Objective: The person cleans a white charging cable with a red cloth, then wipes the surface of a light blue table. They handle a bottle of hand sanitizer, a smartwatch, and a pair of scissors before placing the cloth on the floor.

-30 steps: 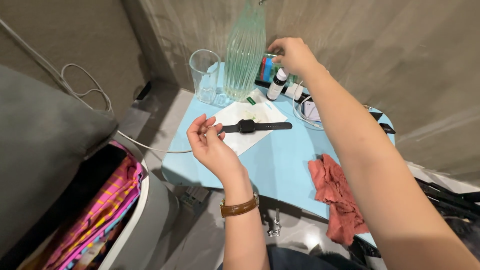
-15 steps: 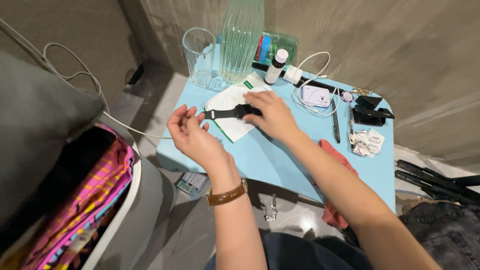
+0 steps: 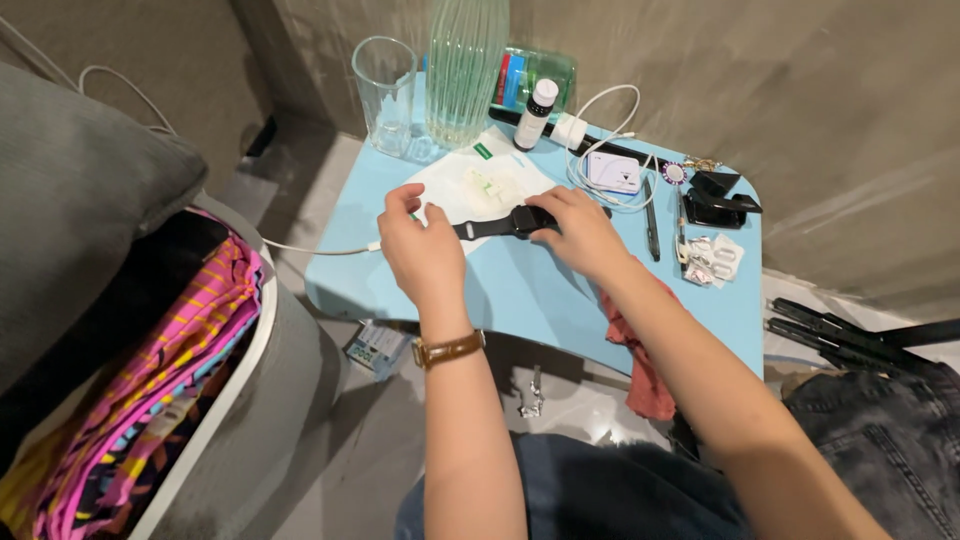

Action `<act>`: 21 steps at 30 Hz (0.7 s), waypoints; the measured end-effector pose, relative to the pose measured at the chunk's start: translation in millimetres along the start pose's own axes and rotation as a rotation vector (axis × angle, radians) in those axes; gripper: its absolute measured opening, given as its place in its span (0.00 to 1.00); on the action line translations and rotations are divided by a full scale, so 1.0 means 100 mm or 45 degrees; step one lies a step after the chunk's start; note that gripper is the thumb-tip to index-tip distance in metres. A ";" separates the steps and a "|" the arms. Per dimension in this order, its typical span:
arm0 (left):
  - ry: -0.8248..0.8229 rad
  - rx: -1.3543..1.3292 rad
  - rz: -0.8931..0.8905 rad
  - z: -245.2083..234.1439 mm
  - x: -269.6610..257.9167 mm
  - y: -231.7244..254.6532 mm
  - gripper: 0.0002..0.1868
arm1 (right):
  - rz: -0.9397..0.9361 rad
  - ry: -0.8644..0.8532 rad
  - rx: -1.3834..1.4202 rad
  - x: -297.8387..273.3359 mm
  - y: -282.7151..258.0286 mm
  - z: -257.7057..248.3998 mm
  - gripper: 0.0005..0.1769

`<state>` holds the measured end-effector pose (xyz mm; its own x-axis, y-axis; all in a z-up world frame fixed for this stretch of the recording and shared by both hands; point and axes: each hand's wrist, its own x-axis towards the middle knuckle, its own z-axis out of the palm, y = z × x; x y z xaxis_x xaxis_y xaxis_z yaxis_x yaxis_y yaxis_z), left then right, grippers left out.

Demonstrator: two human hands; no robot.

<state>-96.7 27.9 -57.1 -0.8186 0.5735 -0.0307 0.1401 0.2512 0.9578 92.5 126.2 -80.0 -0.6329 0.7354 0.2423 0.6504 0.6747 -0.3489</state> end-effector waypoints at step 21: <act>-0.008 -0.868 -0.600 0.64 0.36 -0.61 0.28 | 0.030 -0.013 -0.071 -1.79 0.01 -0.26 0.39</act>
<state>-98.7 83.0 -134.8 -0.7037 0.5309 -0.4721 -0.5872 -0.0606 0.8072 217.3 -3.3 -99.8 -0.6215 0.7504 0.2251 0.6872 0.6601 -0.3032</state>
